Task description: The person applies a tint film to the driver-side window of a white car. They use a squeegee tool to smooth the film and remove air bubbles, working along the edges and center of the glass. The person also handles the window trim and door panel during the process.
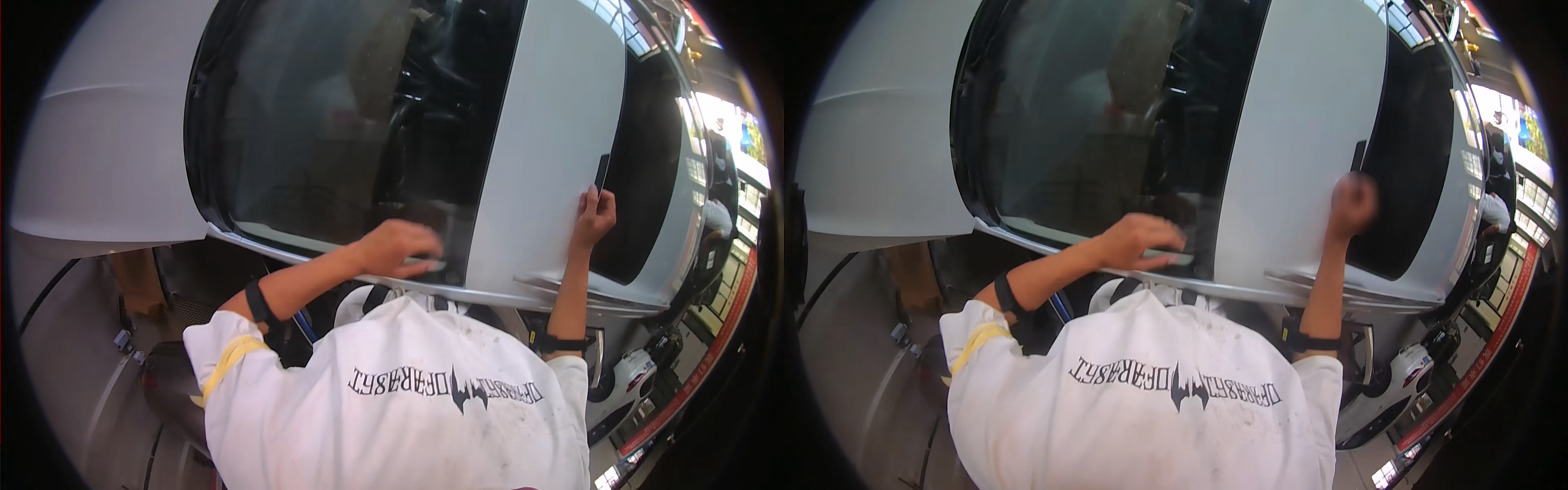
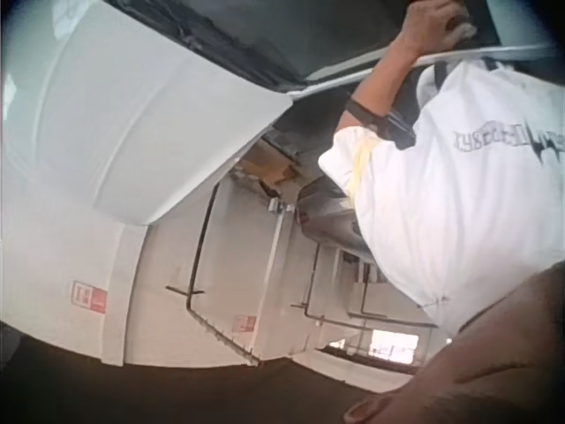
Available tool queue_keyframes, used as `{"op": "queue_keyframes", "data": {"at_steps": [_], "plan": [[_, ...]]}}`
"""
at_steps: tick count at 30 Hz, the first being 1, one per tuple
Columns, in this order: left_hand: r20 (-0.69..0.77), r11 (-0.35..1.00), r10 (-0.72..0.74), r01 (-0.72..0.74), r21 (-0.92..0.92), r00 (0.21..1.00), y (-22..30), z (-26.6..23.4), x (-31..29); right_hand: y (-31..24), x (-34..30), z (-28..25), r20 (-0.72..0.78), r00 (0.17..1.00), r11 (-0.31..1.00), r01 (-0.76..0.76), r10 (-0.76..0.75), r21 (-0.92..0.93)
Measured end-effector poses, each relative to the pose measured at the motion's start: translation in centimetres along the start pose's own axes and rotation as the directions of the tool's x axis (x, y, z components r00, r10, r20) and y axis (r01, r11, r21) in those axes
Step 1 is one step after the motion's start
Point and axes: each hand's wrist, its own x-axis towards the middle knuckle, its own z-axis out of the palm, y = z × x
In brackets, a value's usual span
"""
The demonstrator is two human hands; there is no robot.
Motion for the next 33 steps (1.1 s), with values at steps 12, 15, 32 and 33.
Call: {"op": "queue_keyframes", "data": {"at_steps": [12,15,32,33], "plan": [[-0.306,-0.158,-0.438,-0.408,-0.899,0.845,-1.1,-3.5,8.3,0.8,0.2,0.8,-0.009,0.997,0.997,0.070,-0.071,-0.022],[-0.433,0.498,-0.509,-0.156,-0.853,0.743,-1.4,-3.0,5.7,1.4,0.6,0.3,0.015,0.996,0.996,0.087,-0.087,-0.014],[-0.288,0.559,-0.776,0.823,0.096,0.561,-1.3,3.6,-12.7,1.8,0.9,0.5,-0.002,1.000,0.997,0.021,-0.021,0.072],[-0.286,0.543,-0.789,0.835,0.091,0.545,-1.1,3.8,-12.6,1.7,0.9,0.5,-0.008,0.999,0.998,0.036,-0.036,0.052]]}}
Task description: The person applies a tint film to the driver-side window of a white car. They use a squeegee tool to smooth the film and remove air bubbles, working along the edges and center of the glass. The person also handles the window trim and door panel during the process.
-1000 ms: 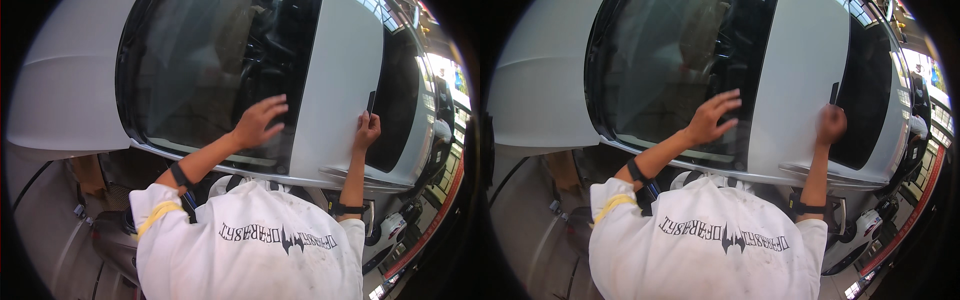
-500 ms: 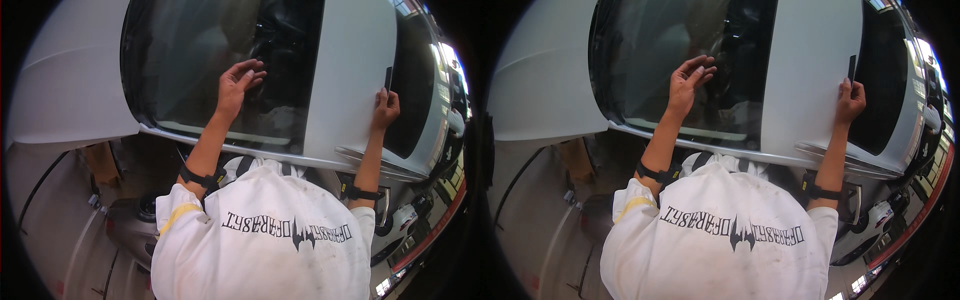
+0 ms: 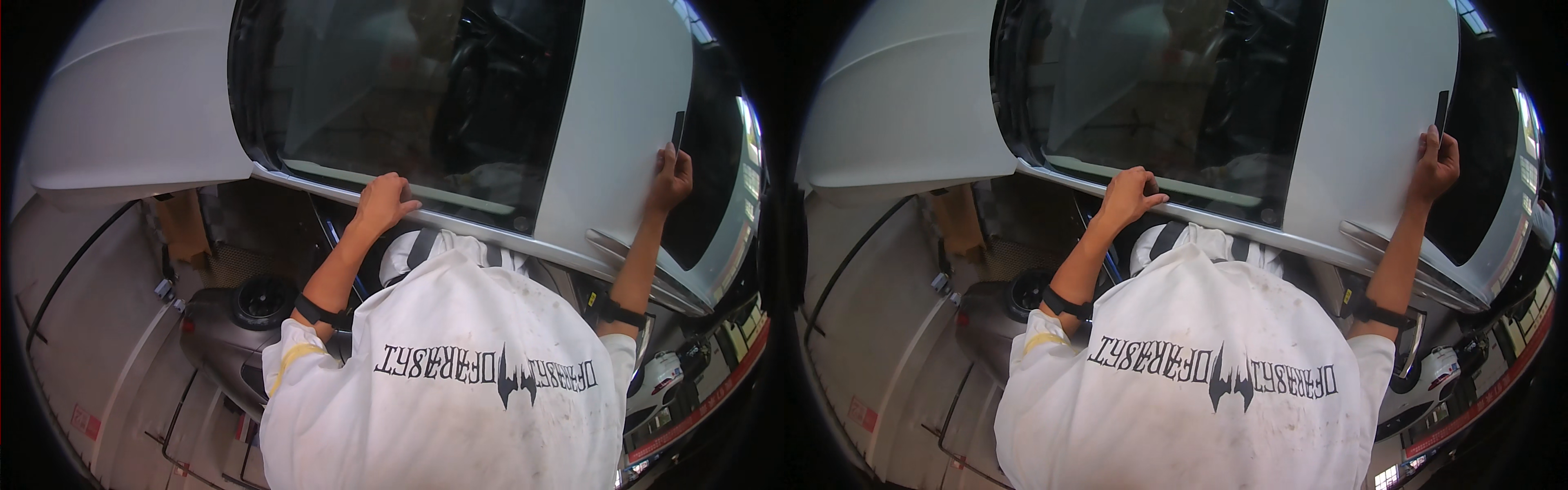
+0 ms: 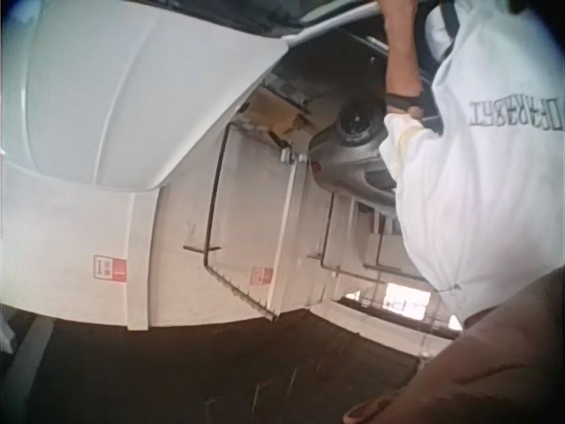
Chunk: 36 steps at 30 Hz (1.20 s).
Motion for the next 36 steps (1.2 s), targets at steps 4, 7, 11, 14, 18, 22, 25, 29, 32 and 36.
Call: {"op": "queue_keyframes", "data": {"at_steps": [4,7,11,14,18,22,25,29,32,36], "plan": [[-0.049,0.992,0.071,-0.066,0.106,0.996,-0.8,1.2,-0.3,0.4,0.3,-0.6,0.021,0.999,0.997,0.043,-0.042,-0.059],[-0.050,0.991,0.078,-0.071,0.117,0.996,-0.9,1.4,-0.3,-0.1,0.2,-0.3,0.026,0.998,0.996,0.062,-0.060,-0.069],[-0.166,0.999,0.015,-0.022,-0.040,0.986,-2.8,1.2,-0.1,0.1,0.4,-0.4,0.024,0.998,0.994,0.065,-0.064,-0.088],[-0.237,0.982,-0.068,0.024,-0.187,0.969,-4.2,0.7,-0.8,0.1,0.4,-0.4,0.028,0.995,0.986,0.103,-0.100,-0.132],[-0.302,0.937,-0.131,0.019,-0.349,0.944,-5.9,2.3,-2.3,1.2,0.7,-0.9,0.021,0.996,0.993,0.091,-0.089,-0.080],[-0.252,0.965,-0.130,0.064,-0.256,0.959,-4.7,2.4,-2.7,0.6,0.7,-0.6,0.020,0.999,0.998,0.048,-0.047,-0.046],[-0.212,0.991,-0.119,0.104,-0.081,0.970,-3.3,2.6,-2.3,0.3,0.5,-0.5,0.010,0.999,0.997,0.043,-0.043,-0.069],[-0.193,0.999,-0.006,-0.001,-0.036,0.981,-3.7,2.9,-1.3,0.3,0.5,-0.4,0.010,0.995,0.989,0.097,-0.096,-0.108],[-0.134,1.000,-0.021,0.019,-0.015,0.991,-3.4,2.4,-0.9,0.8,0.8,-0.6,0.021,0.996,0.988,0.088,-0.086,-0.127],[-0.199,0.984,-0.161,0.141,-0.111,0.967,-6.1,1.8,-1.3,1.0,0.7,-0.5,-0.001,0.998,0.997,0.069,-0.069,-0.031]]}}
